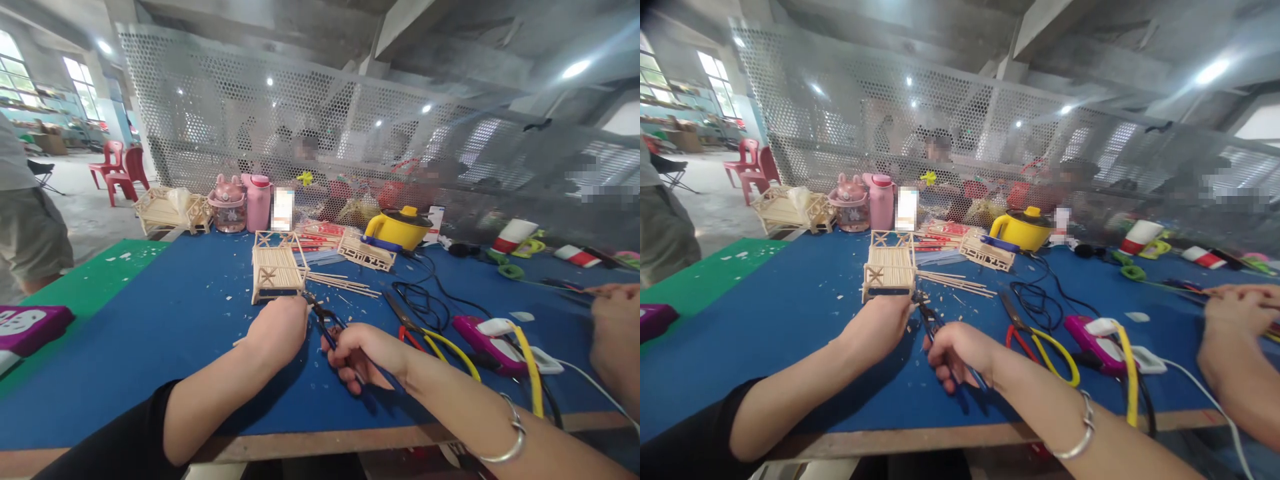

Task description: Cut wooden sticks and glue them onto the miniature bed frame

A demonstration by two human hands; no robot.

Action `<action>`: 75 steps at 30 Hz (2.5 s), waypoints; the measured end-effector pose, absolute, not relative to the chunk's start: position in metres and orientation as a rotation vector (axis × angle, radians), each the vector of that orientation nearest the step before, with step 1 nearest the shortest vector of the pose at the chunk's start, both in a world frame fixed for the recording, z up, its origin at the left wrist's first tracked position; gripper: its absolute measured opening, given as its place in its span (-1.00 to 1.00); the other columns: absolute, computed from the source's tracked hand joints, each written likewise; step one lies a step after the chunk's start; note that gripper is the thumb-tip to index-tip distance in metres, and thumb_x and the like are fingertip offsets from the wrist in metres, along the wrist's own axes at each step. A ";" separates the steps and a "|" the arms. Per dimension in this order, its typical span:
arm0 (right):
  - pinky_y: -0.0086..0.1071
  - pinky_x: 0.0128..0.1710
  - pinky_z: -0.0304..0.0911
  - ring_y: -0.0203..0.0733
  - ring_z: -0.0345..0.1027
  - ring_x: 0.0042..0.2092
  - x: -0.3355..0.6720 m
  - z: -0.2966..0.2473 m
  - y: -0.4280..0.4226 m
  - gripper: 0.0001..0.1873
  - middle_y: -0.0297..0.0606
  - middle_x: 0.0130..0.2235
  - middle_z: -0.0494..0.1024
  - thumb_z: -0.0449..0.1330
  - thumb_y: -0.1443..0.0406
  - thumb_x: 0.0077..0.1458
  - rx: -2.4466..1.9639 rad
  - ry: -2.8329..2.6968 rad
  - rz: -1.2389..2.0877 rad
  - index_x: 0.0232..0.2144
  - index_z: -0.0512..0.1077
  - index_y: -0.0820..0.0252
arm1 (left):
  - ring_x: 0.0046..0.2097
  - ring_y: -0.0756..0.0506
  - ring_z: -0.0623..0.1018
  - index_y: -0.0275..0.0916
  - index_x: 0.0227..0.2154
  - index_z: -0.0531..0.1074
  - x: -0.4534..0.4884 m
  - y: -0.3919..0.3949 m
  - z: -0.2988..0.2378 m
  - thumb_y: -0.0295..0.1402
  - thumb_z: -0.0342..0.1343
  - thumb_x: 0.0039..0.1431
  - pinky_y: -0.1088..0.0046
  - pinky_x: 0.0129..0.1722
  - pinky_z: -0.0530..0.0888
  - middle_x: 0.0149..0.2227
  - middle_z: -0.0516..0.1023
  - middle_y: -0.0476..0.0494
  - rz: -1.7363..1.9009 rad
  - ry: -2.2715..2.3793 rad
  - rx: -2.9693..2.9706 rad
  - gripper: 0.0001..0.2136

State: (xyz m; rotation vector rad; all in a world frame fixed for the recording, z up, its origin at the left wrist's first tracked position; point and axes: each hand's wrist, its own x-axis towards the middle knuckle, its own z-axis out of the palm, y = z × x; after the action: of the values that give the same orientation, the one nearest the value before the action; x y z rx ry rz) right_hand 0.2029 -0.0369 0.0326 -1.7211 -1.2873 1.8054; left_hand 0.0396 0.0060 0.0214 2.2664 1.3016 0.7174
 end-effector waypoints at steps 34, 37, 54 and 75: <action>-0.17 -0.20 0.24 -0.02 0.40 -0.13 0.229 0.028 -0.036 -0.52 -0.12 -0.25 0.48 -0.01 0.38 -0.24 -1.027 -1.027 2.487 -0.15 0.28 0.20 | -0.35 -0.09 0.48 -0.25 -0.25 0.46 0.040 0.017 0.006 -0.35 -0.08 0.15 0.44 -0.32 0.37 -0.38 0.54 -0.13 0.952 1.181 2.081 -0.77; -0.19 -0.22 0.24 -0.05 0.41 -0.17 0.234 0.033 -0.041 -0.52 -0.14 -0.27 0.48 0.03 0.35 -0.21 -1.112 -1.098 2.372 -0.12 0.26 0.18 | -0.12 -0.13 0.49 -0.26 -0.19 0.47 0.038 0.018 0.006 -0.43 -0.15 0.17 0.39 -0.10 0.36 -0.18 0.56 -0.20 0.948 1.128 2.074 -0.70; -0.20 0.02 0.11 -0.03 0.27 0.04 0.230 0.052 -0.056 -0.50 -0.20 0.01 0.44 0.01 0.35 -0.06 -1.826 -2.113 0.820 0.01 0.30 0.10 | -0.57 0.05 0.28 -0.27 -0.38 0.45 0.045 0.005 0.014 -0.18 -0.04 0.14 0.55 -0.56 0.22 -0.56 0.41 0.03 0.852 0.980 1.675 -0.73; -0.16 -0.11 0.16 0.08 0.30 -0.09 0.216 0.025 -0.046 -0.38 0.00 -0.14 0.45 0.11 0.40 -0.16 -1.997 -2.073 -0.111 0.05 0.23 0.28 | -0.68 0.10 0.12 -0.26 -0.57 0.32 0.053 0.000 0.007 -0.21 -0.06 0.14 0.56 -0.66 0.08 -0.70 0.23 0.11 0.725 0.991 1.428 -0.72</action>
State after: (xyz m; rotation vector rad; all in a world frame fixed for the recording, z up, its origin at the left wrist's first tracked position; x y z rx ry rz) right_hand 0.2161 -0.0464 0.0250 -1.9968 -2.0727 -0.1110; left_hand 0.0534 0.0005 0.0072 1.4280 0.9909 0.7246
